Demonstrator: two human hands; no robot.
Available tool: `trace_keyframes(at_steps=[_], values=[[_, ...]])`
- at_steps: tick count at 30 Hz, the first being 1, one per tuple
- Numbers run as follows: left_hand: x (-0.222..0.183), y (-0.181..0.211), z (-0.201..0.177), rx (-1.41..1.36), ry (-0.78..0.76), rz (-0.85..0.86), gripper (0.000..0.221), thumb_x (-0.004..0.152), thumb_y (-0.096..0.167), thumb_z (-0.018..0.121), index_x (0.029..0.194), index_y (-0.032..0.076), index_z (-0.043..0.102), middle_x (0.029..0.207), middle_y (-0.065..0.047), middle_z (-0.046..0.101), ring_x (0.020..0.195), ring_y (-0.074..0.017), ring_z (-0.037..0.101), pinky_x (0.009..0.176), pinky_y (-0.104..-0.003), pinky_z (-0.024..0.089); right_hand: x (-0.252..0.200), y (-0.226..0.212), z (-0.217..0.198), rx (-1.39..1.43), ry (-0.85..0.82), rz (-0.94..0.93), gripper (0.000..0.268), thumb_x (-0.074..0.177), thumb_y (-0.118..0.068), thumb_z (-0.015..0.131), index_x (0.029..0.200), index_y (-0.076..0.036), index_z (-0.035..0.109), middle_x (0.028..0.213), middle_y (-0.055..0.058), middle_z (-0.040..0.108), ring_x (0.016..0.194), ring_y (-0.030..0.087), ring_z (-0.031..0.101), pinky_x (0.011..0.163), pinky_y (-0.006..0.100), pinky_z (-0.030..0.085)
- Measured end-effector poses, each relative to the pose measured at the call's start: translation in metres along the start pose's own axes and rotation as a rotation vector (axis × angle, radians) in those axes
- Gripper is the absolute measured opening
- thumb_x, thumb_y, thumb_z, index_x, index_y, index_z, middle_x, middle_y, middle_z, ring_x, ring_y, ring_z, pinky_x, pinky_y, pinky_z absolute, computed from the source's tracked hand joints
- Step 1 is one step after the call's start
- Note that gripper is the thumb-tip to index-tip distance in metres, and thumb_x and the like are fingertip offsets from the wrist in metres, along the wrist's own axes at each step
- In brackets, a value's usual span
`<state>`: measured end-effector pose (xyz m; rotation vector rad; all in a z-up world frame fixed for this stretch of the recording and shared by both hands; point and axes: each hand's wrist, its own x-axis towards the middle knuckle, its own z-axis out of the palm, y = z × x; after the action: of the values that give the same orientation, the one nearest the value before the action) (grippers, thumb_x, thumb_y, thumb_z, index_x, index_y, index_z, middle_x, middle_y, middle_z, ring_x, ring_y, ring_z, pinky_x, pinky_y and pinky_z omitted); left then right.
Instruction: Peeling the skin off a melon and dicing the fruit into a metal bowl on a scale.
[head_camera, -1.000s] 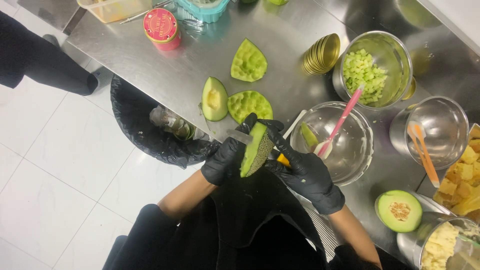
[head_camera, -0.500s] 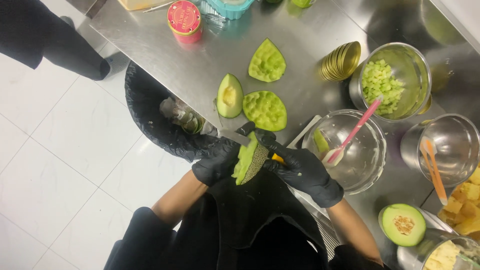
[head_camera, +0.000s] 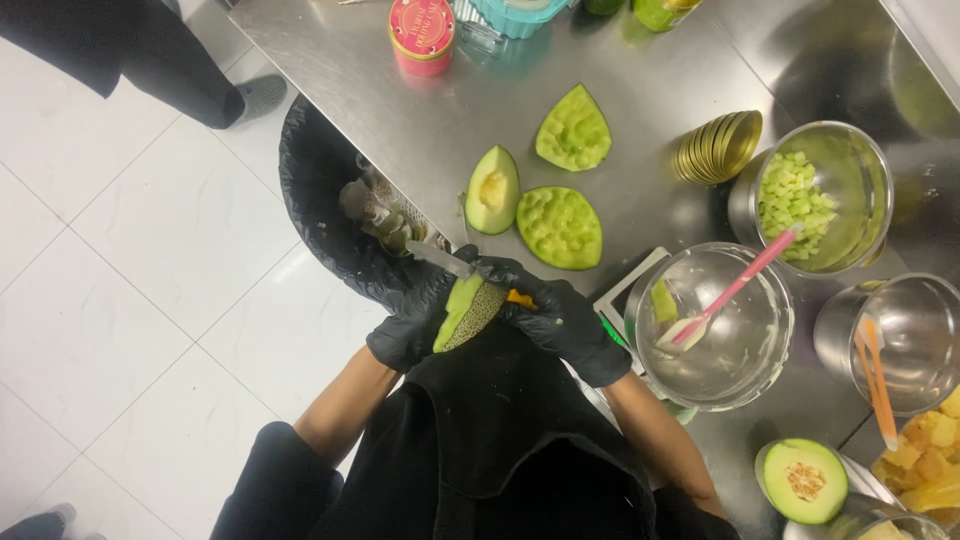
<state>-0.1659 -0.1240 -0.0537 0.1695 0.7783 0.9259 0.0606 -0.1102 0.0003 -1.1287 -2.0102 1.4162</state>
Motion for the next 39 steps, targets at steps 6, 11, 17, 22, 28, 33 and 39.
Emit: trace_keyframes(at_steps=[6,11,17,22,28,33,39], values=[[-0.034,0.03,-0.025,-0.23,0.138,-0.096,0.068,0.087,0.047,0.056,0.13,-0.007,0.058,0.113,-0.019,0.072,0.091,-0.0255,0.074,0.07,-0.037,0.064,0.026,0.054,0.052,0.245,0.117,-0.073,0.051,0.092,0.004,0.073,0.141,-0.005,0.061,0.125,0.013,0.073,0.107,0.02,0.067,0.094,0.032,0.055],[-0.037,0.018,-0.065,-0.067,0.003,0.081,0.048,0.093,0.01,0.068,0.137,-0.003,0.054,0.11,-0.014,0.068,0.086,-0.0198,0.069,0.069,-0.031,0.06,0.047,0.022,0.055,0.988,-0.098,0.404,0.051,0.088,0.0,0.073,0.137,-0.01,0.063,0.104,0.004,0.07,0.082,0.008,0.063,0.07,0.024,0.052],[-0.064,0.067,-0.058,0.542,0.097,0.025,0.059,0.087,0.011,0.062,0.145,0.006,0.057,0.097,-0.01,0.071,0.068,-0.0128,0.061,0.055,-0.023,0.05,0.055,0.043,0.066,0.986,-0.263,0.446,0.044,0.108,-0.048,0.059,0.095,-0.006,0.059,0.067,0.001,0.053,0.052,0.007,0.045,0.043,0.02,0.034],[-0.075,0.098,-0.058,0.924,0.073,-0.003,0.057,0.088,0.014,0.057,0.145,0.01,0.057,0.091,-0.011,0.071,0.071,-0.0122,0.065,0.057,-0.024,0.054,0.08,0.039,0.09,0.915,-0.197,0.515,0.041,0.105,-0.046,0.058,0.104,-0.006,0.064,0.07,0.0,0.054,0.056,0.007,0.046,0.045,0.023,0.034],[-0.046,0.097,-0.037,1.006,-0.003,-0.07,0.048,0.089,0.023,0.062,0.134,0.005,0.066,0.091,-0.01,0.074,0.066,-0.0158,0.067,0.05,-0.028,0.053,0.079,0.224,0.183,0.441,-0.29,0.467,0.044,0.109,-0.044,0.046,0.12,-0.004,0.064,0.078,0.013,0.064,0.063,0.018,0.053,0.058,0.032,0.045],[0.016,0.041,0.109,0.463,-0.311,-0.295,0.068,0.095,0.027,0.06,0.157,0.009,0.038,0.138,-0.01,0.063,0.11,-0.0174,0.065,0.093,-0.029,0.055,0.077,0.349,0.218,-0.26,-0.075,-0.208,0.046,0.111,-0.033,0.044,0.144,-0.002,0.053,0.138,0.023,0.061,0.124,0.034,0.059,0.101,0.041,0.044],[0.146,-0.136,0.124,0.71,-0.69,-0.051,0.071,0.109,0.037,0.053,0.164,0.004,0.024,0.166,-0.012,0.032,0.151,-0.021,0.032,0.121,-0.033,0.029,0.024,0.271,0.16,-0.101,-0.027,0.212,0.058,0.103,-0.041,0.053,0.148,-0.005,0.047,0.141,0.021,0.058,0.127,0.033,0.057,0.105,0.04,0.043]])
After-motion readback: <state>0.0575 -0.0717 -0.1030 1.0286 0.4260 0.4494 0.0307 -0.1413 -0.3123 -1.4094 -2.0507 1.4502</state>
